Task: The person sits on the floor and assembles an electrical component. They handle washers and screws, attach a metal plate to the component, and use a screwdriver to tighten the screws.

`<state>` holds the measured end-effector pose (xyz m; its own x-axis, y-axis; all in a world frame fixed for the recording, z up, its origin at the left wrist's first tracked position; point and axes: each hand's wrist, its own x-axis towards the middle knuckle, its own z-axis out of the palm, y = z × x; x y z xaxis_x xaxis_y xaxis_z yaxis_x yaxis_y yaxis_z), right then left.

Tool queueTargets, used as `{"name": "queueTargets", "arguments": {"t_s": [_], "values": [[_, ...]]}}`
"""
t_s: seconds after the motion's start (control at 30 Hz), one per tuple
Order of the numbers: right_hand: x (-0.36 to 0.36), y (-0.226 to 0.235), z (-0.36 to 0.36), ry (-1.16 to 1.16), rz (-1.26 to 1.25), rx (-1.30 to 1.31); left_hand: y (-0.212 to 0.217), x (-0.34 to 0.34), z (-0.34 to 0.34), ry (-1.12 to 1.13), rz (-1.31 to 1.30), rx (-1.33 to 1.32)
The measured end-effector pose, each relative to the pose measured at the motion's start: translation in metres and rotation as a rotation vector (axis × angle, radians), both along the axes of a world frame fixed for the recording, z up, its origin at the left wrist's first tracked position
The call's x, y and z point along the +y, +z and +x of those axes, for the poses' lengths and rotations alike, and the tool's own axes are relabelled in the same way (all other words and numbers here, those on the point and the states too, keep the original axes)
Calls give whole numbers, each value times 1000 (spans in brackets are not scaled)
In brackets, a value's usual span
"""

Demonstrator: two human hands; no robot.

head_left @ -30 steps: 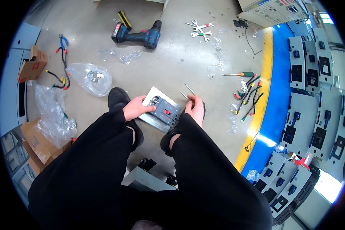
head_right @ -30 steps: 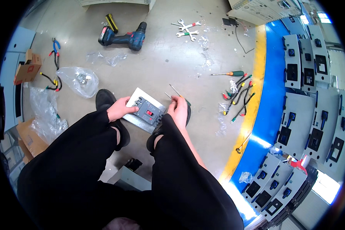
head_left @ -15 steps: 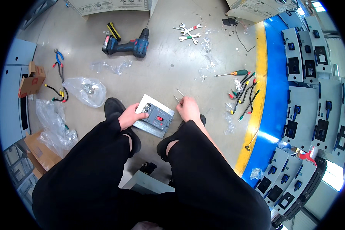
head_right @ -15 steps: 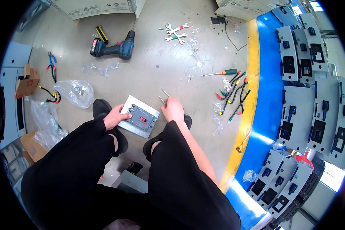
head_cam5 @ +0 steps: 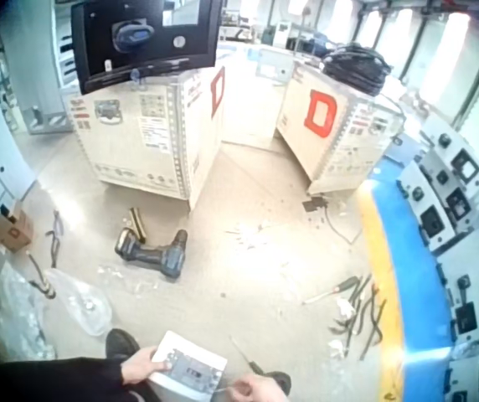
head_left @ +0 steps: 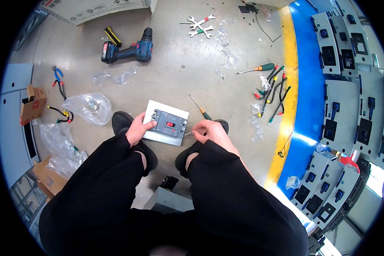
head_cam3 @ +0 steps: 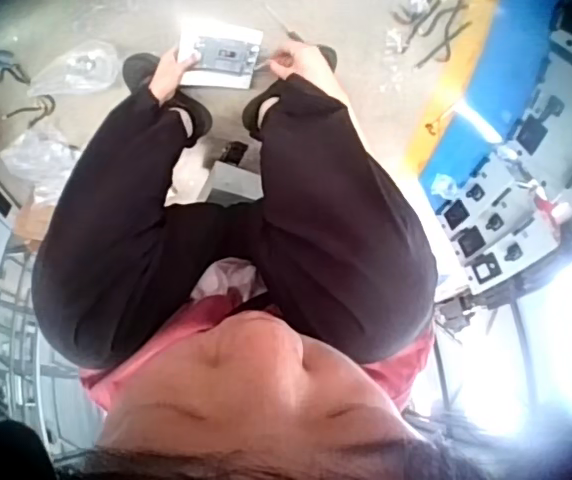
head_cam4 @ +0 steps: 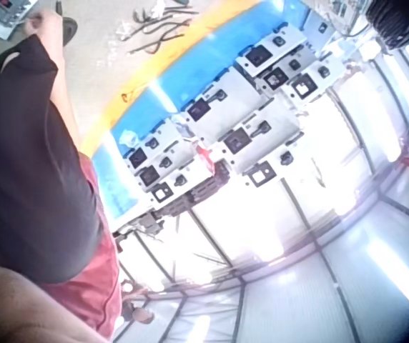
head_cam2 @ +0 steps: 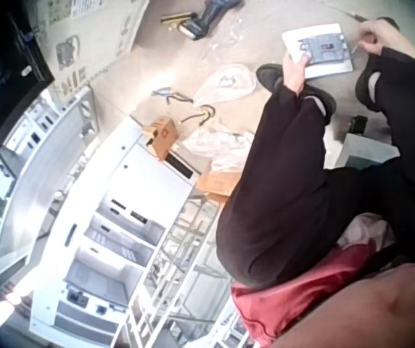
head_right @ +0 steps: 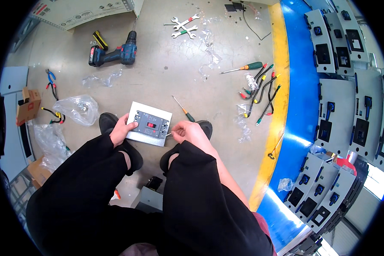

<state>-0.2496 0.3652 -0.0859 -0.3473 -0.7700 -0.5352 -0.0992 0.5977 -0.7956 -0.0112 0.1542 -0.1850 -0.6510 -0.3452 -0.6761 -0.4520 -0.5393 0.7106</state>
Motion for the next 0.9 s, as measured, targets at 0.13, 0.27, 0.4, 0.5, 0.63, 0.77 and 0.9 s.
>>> {"name": "queueTargets", "arguments": {"t_s": [0.13,0.27,0.4,0.5,0.63,0.77,0.9], "values": [[-5,-8,11,20,-66,59,1,-1,0,-2,9,7],[-7,-19,13,28,-47,142,4,0,-2,-2,13,24],[-4,-26,14,63,-62,158,4,0,-1,-5,15,31],[-4,-32,20,166,-195,364,3,0,1,1,11,33],[-13,-31,37,357,-315,581,2,0,0,-3,8,42],[-16,-43,34,168,-85,204,0,0,1,-4,15,45],[-10,-69,29,-173,40,-425,-1,0,0,-5,32,45]]}}
